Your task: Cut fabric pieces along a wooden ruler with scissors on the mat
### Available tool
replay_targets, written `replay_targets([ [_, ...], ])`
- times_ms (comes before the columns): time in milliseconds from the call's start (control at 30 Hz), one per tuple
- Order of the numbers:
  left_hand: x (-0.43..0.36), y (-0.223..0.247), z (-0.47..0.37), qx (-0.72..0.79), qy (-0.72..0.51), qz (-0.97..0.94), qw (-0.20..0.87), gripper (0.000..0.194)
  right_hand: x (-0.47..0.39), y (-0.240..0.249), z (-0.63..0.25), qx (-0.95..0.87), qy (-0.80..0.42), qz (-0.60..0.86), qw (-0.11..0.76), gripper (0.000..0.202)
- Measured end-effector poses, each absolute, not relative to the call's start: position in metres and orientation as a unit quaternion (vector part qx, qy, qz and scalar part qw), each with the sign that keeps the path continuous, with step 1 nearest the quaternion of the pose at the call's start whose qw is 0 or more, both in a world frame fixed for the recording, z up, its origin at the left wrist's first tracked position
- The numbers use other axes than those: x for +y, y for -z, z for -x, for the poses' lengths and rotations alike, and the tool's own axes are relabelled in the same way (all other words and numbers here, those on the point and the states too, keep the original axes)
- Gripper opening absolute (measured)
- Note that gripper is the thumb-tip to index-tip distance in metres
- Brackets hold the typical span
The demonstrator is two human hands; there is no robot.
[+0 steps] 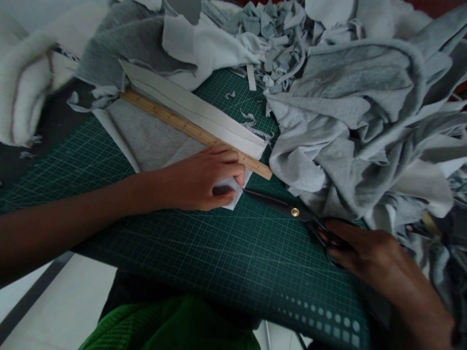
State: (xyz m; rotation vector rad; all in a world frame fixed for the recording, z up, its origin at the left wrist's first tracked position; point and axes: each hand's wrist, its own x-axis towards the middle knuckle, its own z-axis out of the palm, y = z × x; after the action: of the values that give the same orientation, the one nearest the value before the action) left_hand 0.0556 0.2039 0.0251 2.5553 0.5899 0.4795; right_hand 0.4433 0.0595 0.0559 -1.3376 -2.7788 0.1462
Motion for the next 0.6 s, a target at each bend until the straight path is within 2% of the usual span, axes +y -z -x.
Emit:
replay_targets([
  [133, 0.204, -0.025, -0.055, 0.217, -0.171, -0.932, 0.234, 0.011, 0.063, -0.062, -0.436, -0.894, -0.046, 0.444, 0.044, 0.027],
  [300, 0.204, -0.024, -0.054, 0.218, -0.172, -0.931, 0.237, 0.011, 0.062, -0.062, -0.427, -0.875, -0.059, 0.477, 0.058, 0.034],
  [600, 0.204, -0.025, -0.054, 0.217, -0.171, -0.93, 0.242, 0.011, 0.061, -0.06, -0.435, -0.865, -0.105, 0.491, 0.015, 0.035],
])
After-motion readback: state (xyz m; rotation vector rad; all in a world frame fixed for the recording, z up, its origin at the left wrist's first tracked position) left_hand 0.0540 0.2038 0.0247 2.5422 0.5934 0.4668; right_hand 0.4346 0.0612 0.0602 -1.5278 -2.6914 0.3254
